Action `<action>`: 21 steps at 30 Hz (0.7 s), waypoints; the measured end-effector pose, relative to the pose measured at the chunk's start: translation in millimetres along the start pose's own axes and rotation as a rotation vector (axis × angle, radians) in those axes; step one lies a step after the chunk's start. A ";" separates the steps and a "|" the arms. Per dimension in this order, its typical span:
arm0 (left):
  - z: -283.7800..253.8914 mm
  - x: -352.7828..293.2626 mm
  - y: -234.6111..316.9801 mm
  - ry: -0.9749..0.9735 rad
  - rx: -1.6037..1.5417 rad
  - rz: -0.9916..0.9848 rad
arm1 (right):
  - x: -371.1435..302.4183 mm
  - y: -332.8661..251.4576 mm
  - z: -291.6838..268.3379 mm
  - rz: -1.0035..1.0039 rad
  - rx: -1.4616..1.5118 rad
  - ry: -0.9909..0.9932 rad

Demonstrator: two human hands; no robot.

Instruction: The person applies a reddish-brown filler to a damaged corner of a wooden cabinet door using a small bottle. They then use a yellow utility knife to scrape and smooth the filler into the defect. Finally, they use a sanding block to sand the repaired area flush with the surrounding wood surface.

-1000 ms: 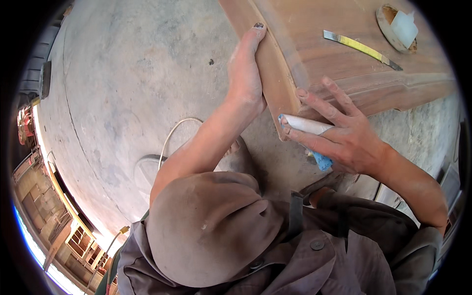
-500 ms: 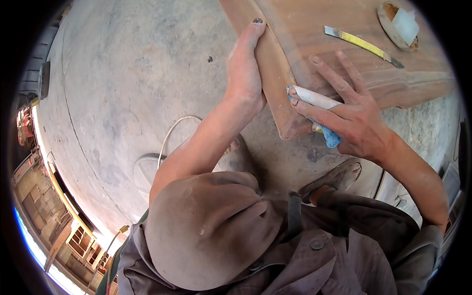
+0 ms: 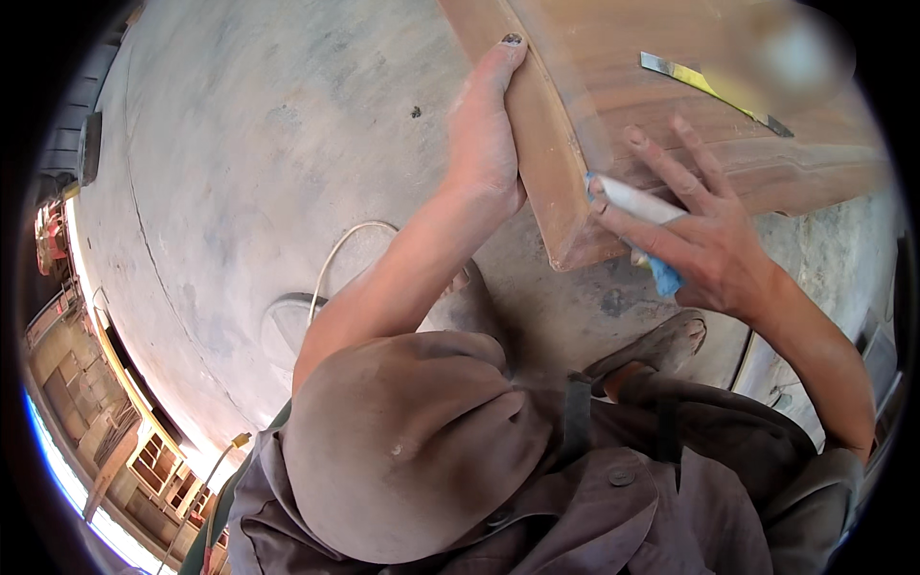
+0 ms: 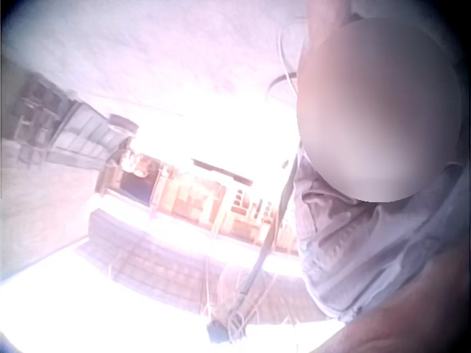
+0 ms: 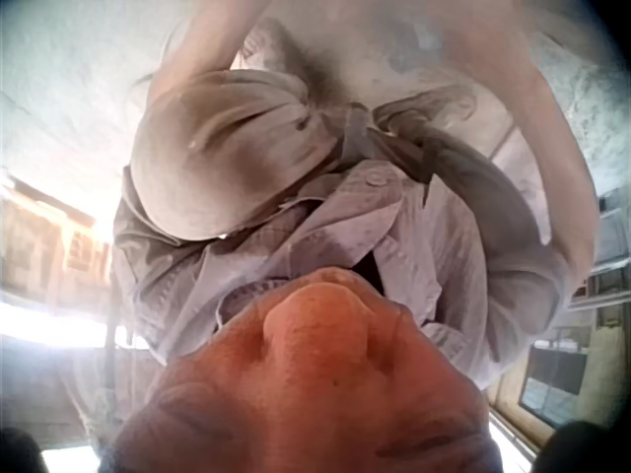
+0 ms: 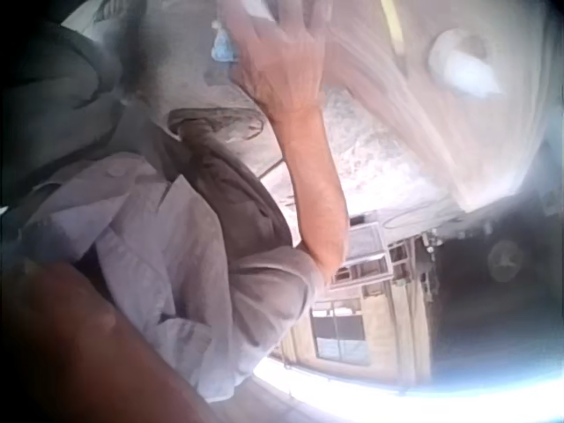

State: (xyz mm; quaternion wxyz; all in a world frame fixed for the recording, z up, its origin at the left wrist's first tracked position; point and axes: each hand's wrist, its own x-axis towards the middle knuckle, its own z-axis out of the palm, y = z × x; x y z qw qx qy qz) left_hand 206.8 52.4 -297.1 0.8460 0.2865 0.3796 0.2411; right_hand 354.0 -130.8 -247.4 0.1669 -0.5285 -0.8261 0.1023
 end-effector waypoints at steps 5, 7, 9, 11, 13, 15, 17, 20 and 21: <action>-3.1 -0.4 -1.1 -0.002 -0.016 0.014 | 1.8 -9.6 -4.5 -0.053 0.028 -0.095; 1.7 -1.3 0.0 0.001 -0.002 0.026 | -2.9 7.8 -18.8 0.006 -0.062 -0.043; 0.1 -2.1 -1.4 0.001 0.011 0.015 | 0.9 -15.6 2.3 0.012 0.120 -0.079; -0.2 -0.4 0.4 -0.011 0.013 0.004 | 2.3 -13.8 -0.9 -0.008 0.142 -0.089; 4.6 -0.4 3.2 -0.021 0.000 0.011 | 0.7 1.1 -13.2 -0.041 0.042 -0.074; -0.2 -2.6 0.7 -0.015 -0.003 0.015 | -4.4 -2.2 -7.5 -0.017 0.005 -0.075; 0.9 2.6 -3.4 -0.028 -0.015 0.036 | 0.6 -14.7 -2.1 -0.041 0.057 -0.101; -3.8 -1.6 -0.9 -0.011 0.017 0.023 | 6.0 -14.6 1.3 -0.050 0.162 -0.086; -1.4 -0.5 0.6 -0.012 0.016 0.035 | 4.3 0.2 -17.9 -0.035 0.017 -0.112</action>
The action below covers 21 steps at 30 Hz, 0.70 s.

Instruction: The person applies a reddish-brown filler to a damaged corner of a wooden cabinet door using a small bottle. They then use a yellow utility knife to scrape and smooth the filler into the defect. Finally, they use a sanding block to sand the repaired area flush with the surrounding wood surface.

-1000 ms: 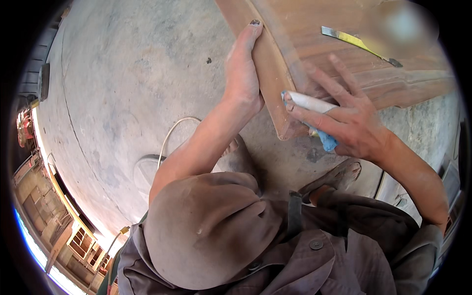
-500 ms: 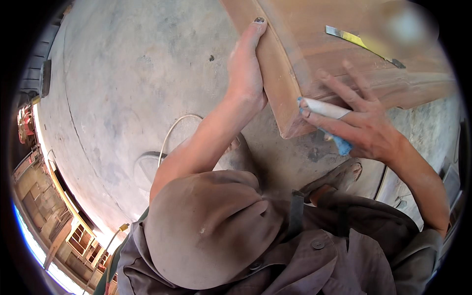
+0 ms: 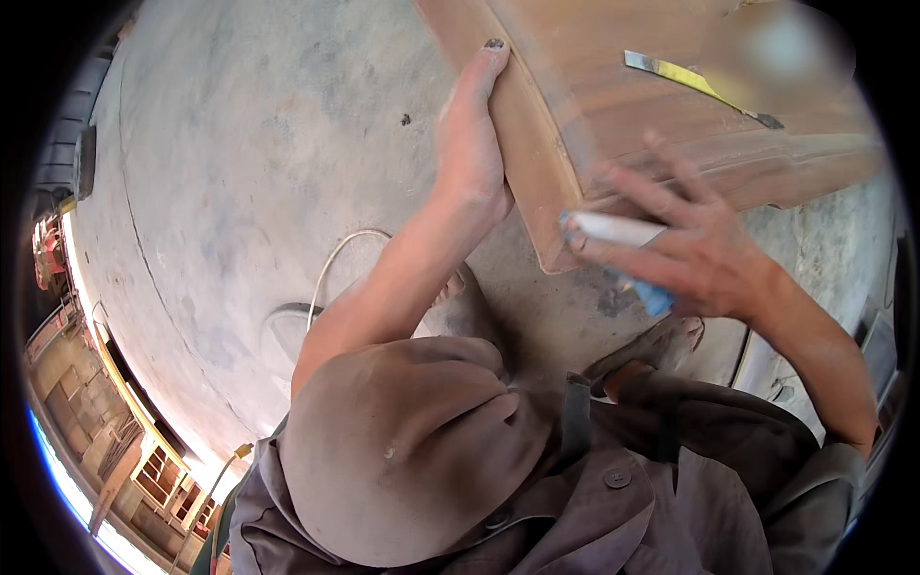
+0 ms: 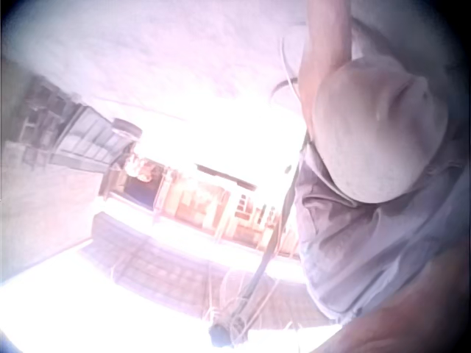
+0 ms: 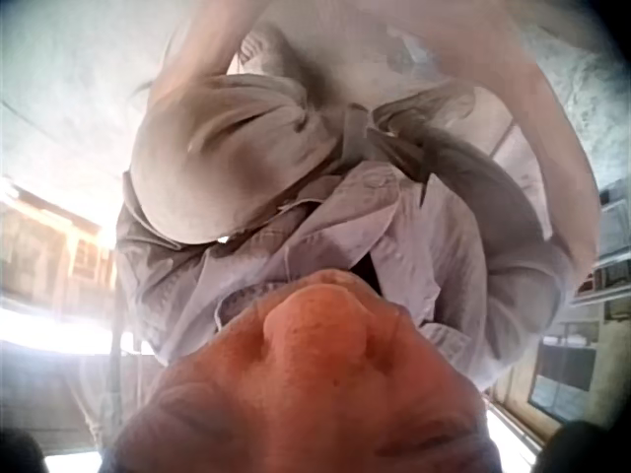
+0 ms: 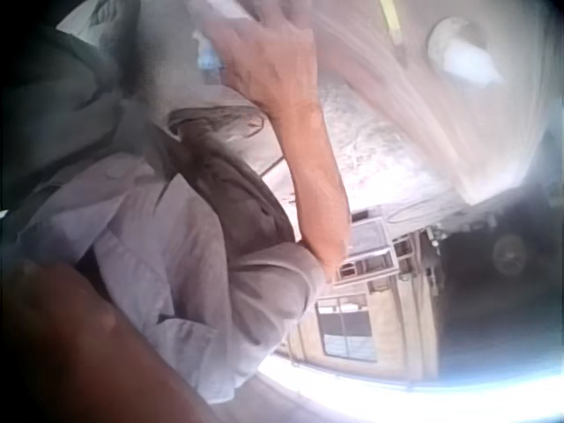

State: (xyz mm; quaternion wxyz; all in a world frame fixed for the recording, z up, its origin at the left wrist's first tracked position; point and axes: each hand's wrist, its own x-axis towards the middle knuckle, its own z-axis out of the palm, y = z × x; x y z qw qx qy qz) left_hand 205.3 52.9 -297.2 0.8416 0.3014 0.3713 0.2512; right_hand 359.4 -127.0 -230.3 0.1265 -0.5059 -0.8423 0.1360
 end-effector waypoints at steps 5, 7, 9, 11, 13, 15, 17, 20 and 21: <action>4.6 1.4 -0.4 -0.011 0.041 -0.002 | 0.1 -16.7 15.6 -0.008 0.087 0.029; 4.7 3.1 1.4 -0.009 0.020 -0.002 | 1.4 -12.6 18.4 -0.049 0.134 0.033; -1.8 -4.0 -3.5 0.006 0.003 -0.029 | -13.6 2.4 6.8 -0.018 0.012 0.005; 4.5 -2.7 1.1 -0.008 0.013 -0.026 | -14.1 -0.2 7.1 -0.023 0.015 0.001; 3.0 -1.1 1.1 -0.006 0.014 -0.021 | 2.4 -23.8 27.7 -0.072 0.154 0.011; 5.7 0.9 2.9 -0.003 0.003 -0.020 | 0.1 -13.6 13.0 -0.036 0.076 -0.005; 6.2 -4.3 4.6 0.019 -0.017 -0.044 | -18.9 7.6 -9.9 0.053 -0.071 -0.020; 3.8 -0.3 -0.9 0.034 -0.029 -0.004 | -29.2 12.2 -6.4 0.086 -0.122 0.047; 2.3 -0.4 0.1 0.028 -0.027 -0.021 | -21.7 4.9 3.0 0.047 -0.012 0.039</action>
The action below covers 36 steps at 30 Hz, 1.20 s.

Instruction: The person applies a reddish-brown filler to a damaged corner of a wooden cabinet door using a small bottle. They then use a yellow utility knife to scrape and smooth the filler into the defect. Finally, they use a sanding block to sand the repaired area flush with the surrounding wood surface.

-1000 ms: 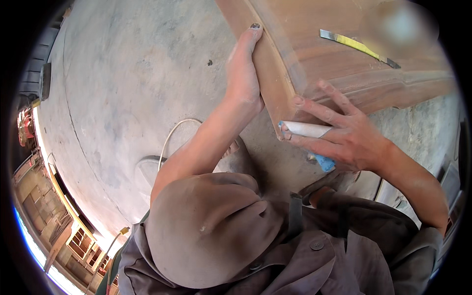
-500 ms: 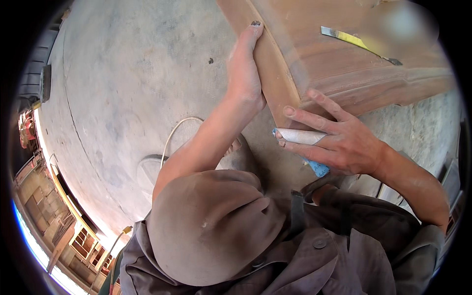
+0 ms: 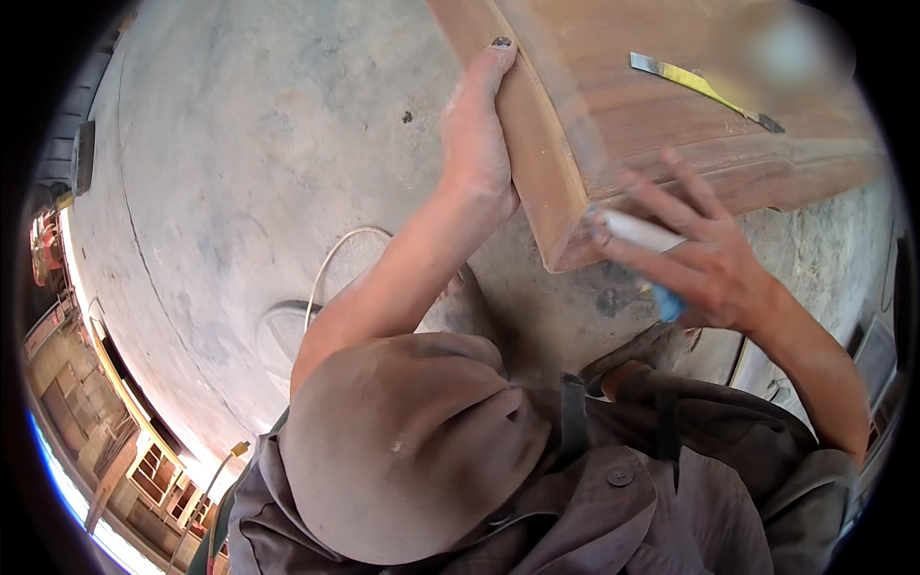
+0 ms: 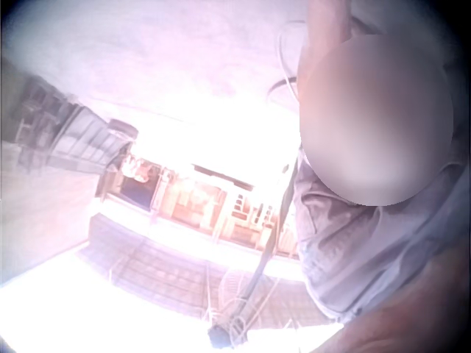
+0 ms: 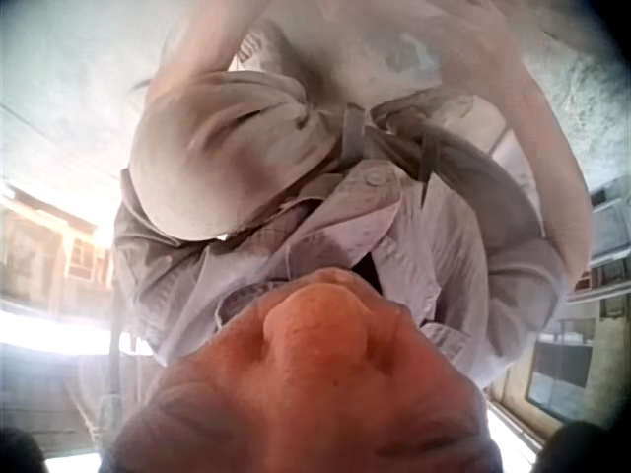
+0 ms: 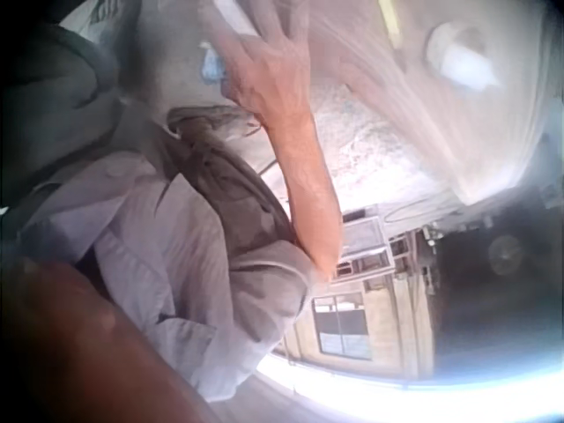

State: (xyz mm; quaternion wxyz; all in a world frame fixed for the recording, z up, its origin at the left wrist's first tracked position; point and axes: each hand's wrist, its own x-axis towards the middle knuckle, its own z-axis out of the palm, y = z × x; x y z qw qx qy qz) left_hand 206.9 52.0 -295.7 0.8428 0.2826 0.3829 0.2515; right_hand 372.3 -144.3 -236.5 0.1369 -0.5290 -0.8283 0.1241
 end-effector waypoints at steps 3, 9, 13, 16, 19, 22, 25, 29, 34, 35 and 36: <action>3.8 1.1 -0.2 -0.031 -0.020 -0.021 | 26.6 -16.1 13.2 -0.121 0.122 -0.004; -1.5 5.5 -4.6 -0.004 0.091 0.007 | 23.0 -15.0 10.1 -0.041 0.063 -0.035; -0.5 2.9 -1.6 -0.046 0.058 0.015 | 29.5 2.8 -5.1 -0.085 0.041 -0.025; -5.6 6.1 -6.1 -0.031 0.081 0.023 | 31.3 -13.1 8.4 -0.073 0.034 -0.046; -5.2 5.0 -6.1 -0.028 0.083 0.031 | 35.0 -12.5 4.7 -0.096 0.062 -0.033; -3.1 5.0 -5.1 -0.025 -0.006 0.026 | 36.2 -13.9 4.2 -0.066 0.040 -0.019; -5.4 3.4 -3.6 -0.018 -0.029 0.008 | 45.3 -22.5 15.5 -0.111 0.074 -0.029; 1.1 0.2 -1.0 -0.021 -0.031 0.028 | 24.7 -2.5 4.3 -0.120 0.019 -0.014; -4.2 1.3 -3.1 0.004 0.009 0.036 | 33.1 -30.6 21.9 -0.093 0.088 -0.030; -3.7 0.7 -2.1 0.004 0.017 0.034 | 34.0 -30.2 21.3 -0.114 0.083 -0.021; -0.1 2.7 -1.0 0.000 0.008 0.045 | 34.1 -29.2 20.2 -0.136 0.080 -0.011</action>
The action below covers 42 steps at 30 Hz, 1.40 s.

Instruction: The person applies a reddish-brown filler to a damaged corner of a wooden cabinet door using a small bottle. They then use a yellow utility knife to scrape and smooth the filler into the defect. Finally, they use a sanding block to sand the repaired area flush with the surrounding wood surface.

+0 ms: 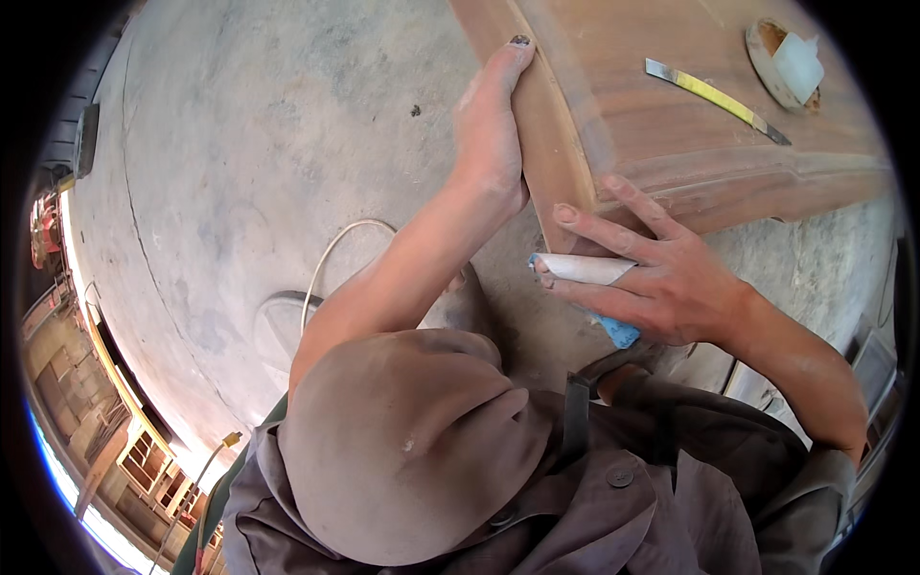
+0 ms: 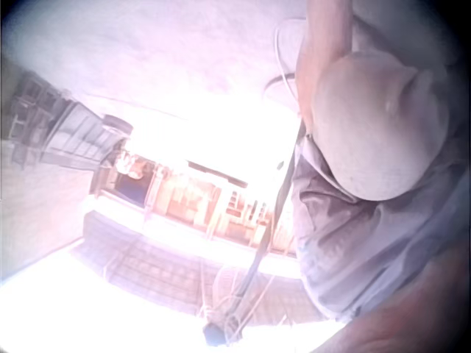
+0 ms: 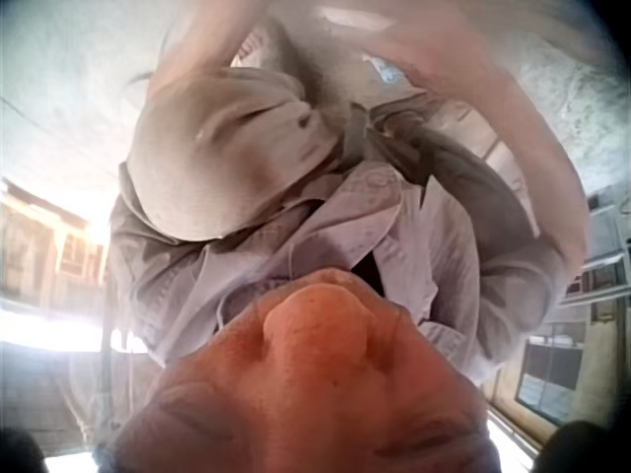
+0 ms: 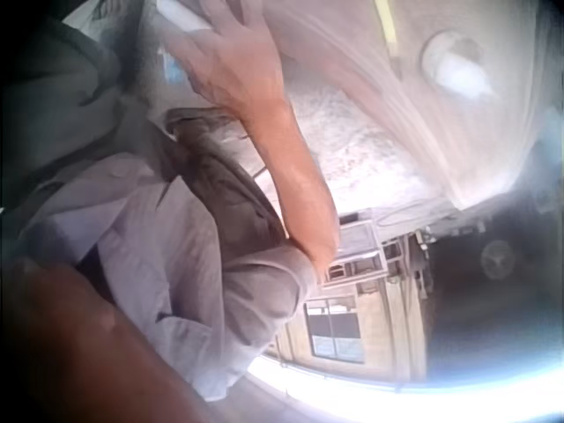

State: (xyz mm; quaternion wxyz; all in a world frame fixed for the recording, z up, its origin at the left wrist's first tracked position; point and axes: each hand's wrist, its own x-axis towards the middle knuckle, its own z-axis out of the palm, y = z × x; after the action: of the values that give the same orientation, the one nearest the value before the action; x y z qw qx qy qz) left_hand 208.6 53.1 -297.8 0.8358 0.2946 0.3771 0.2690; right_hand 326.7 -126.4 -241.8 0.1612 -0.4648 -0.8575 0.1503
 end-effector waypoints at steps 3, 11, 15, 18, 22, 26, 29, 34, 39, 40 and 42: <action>-5.9 -0.6 -3.1 0.012 -0.010 -0.012 | -27.0 10.8 -12.8 0.043 -0.050 -0.084; 0.9 -2.6 0.9 0.006 -0.002 -0.012 | -26.2 3.8 -6.9 0.072 0.017 -0.016; 2.1 2.7 -4.1 -0.032 0.009 -0.009 | -0.2 -14.2 9.0 0.081 0.016 0.034; 1.0 -1.7 0.3 -0.016 0.062 -0.045 | -7.1 -9.2 0.1 0.090 0.009 0.016; 1.0 -2.2 2.5 -0.004 0.049 -0.004 | -70.8 -19.8 -36.3 0.238 -0.009 -0.070; 1.0 -3.5 0.5 0.001 0.034 -0.054 | -57.0 -35.6 -28.2 0.300 0.372 0.062; -1.8 -4.0 0.7 -0.044 0.044 -0.046 | -51.6 -17.9 -28.1 0.304 0.326 -0.052; -10.8 -0.3 -5.6 -0.018 -0.059 -0.013 | -35.6 -24.0 -10.5 0.389 0.154 -0.188; -3.6 -3.2 1.4 -0.002 -0.026 -0.021 | -33.2 -29.5 -16.8 0.350 0.122 -0.216; -3.8 -3.3 -0.3 0.013 0.007 -0.027 | -33.9 -34.5 -14.4 0.372 0.107 -0.196; 7.2 0.8 0.3 0.000 0.028 -0.027 | -22.0 -47.1 -7.0 0.428 0.030 -0.146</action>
State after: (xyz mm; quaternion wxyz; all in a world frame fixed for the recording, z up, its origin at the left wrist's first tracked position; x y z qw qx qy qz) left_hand 214.6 51.8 -294.1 0.8353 0.3012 0.3847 0.2521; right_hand 305.8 -168.9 -219.3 0.0701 -0.6216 -0.7465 0.2269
